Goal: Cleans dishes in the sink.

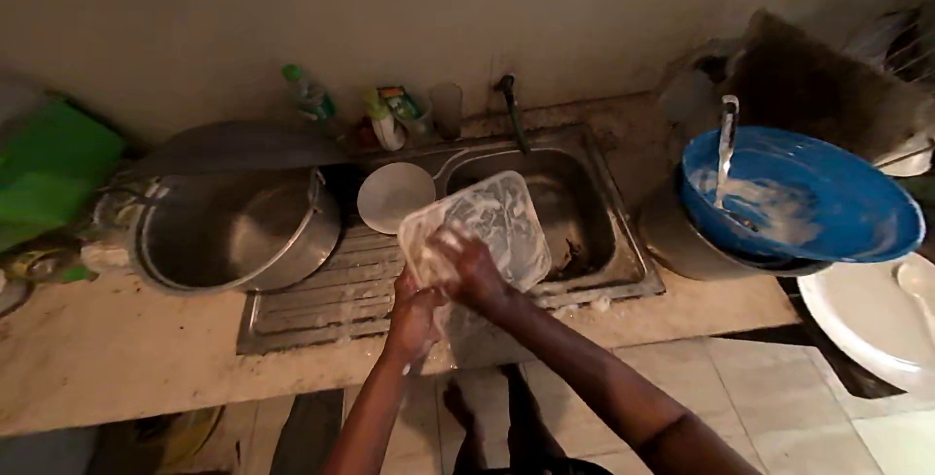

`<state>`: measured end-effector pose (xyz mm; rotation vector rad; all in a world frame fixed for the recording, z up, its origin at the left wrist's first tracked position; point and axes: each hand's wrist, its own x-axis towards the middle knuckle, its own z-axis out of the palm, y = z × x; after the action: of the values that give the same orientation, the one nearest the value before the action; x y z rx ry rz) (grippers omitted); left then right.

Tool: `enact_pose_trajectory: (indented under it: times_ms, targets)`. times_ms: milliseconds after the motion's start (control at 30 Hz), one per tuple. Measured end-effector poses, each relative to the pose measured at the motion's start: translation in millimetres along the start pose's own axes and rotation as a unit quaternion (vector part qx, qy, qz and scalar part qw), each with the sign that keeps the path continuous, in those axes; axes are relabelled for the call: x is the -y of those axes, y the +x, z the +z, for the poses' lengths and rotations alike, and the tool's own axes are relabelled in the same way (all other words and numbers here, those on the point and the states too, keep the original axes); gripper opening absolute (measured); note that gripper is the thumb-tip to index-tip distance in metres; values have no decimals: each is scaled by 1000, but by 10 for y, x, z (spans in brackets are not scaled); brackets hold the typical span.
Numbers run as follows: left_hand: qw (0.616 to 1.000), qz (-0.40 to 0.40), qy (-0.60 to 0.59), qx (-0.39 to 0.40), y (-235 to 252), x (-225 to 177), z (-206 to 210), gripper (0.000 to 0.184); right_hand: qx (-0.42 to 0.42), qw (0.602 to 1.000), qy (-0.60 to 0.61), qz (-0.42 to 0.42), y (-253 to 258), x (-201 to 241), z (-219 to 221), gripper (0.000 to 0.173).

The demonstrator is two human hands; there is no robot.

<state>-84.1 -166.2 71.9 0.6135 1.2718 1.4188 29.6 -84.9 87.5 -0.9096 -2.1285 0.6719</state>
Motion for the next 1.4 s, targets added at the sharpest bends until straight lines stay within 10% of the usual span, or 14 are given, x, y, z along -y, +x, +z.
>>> enact_pose_trajectory:
  times_ms: [467,667,800,900,1000,1267,1400]
  targets:
    - [983,-49,-27,174,-90,-310,-99,65,149,983,35,-99,12,-180,-256,45]
    - [982,-71,43,170,-42,-497,-69,70,11,993,21,-112,219,-142,-242,53]
    - [968,-72,1,240,67,-513,-168,57,-15,978,143,-153,113,-133,-230,26]
    - [986,-60,81,134,-41,-479,-20,31,48,964,49,-257,216,-56,-196,32]
    - [988,-3,136,71,-44,-434,13,52,4,952,-57,-301,409,-40,-220,38]
    - [996,70,45,41,-74,-354,-12,70,-174,984,-36,-34,389,-117,-405,27]
    - [972,159,171,24,56,-311,-18,55,-174,982,-32,-65,376,-53,-473,24]
